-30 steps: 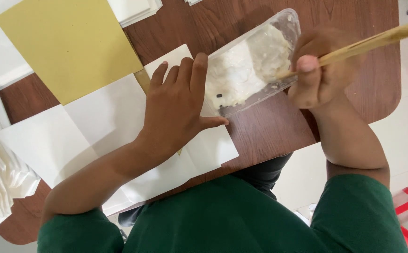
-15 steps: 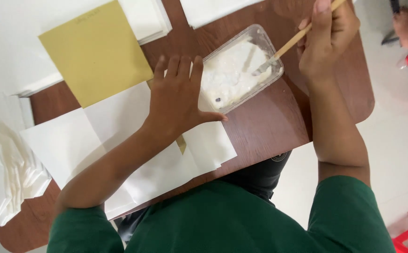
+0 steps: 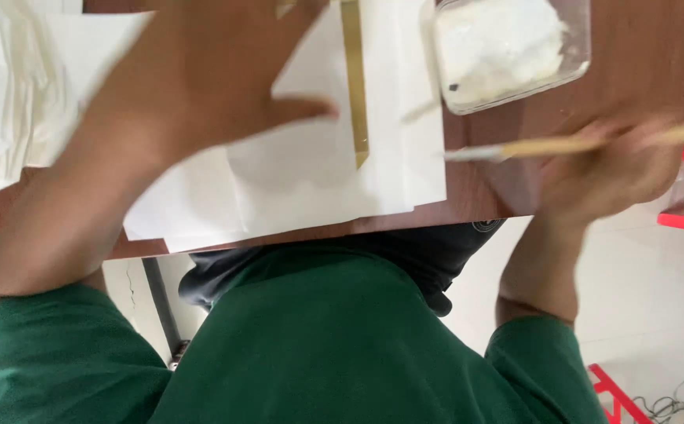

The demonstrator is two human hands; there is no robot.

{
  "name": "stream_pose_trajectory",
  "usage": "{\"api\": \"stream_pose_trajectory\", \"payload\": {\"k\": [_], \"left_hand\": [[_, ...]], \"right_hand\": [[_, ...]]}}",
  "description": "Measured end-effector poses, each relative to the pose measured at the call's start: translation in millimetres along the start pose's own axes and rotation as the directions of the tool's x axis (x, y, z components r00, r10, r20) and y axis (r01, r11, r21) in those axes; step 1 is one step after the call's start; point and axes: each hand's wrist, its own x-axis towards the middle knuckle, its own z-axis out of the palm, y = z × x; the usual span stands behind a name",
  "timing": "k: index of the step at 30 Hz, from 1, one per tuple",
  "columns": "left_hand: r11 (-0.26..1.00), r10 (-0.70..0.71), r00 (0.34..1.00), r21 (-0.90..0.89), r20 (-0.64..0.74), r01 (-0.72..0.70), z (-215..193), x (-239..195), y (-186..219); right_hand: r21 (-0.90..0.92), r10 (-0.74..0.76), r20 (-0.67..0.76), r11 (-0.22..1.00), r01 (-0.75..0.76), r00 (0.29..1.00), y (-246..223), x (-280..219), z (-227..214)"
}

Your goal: The person applies white paste to the edge of a white paper sheet using a brush, then folds and presses the paper to adhere it to a yellow backing. The person repeats the gluing and folding process on another section of the paper.

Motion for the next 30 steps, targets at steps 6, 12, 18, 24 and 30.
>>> {"api": "stream_pose_trajectory", "payload": {"k": [6, 12, 18, 24, 30], "left_hand": [[0.997, -0.055, 0.993, 0.067, 0.103, 0.048, 104, -43, 11], [0.990, -0.128, 0.977, -0.030, 0.169, 0.135, 107, -46, 17], [0.984, -0.129, 0.972, -0.099, 0.195, 0.150, 109, -45, 18], [0.986, -0.140, 0.968, -0.063, 0.208, 0.156, 112, -44, 18], [0.987, -0.143, 0.966, -0.043, 0.217, 0.156, 109, -41, 18]], "right_hand": [[-0.251, -0.237, 0.303, 0.914, 0.318, 0.923, -50, -91, 113], [-0.285, -0.207, 0.259, 0.917, 0.279, 0.943, -57, -128, 138], [-0.390, -0.268, 0.448, 0.800, 0.456, 0.853, -57, -133, 136], [-0.098, 0.004, 0.414, 0.994, 0.040, 0.910, -56, -137, 129], [-0.365, -0.192, 0.331, 0.877, 0.313, 0.924, -55, -130, 143]]}}
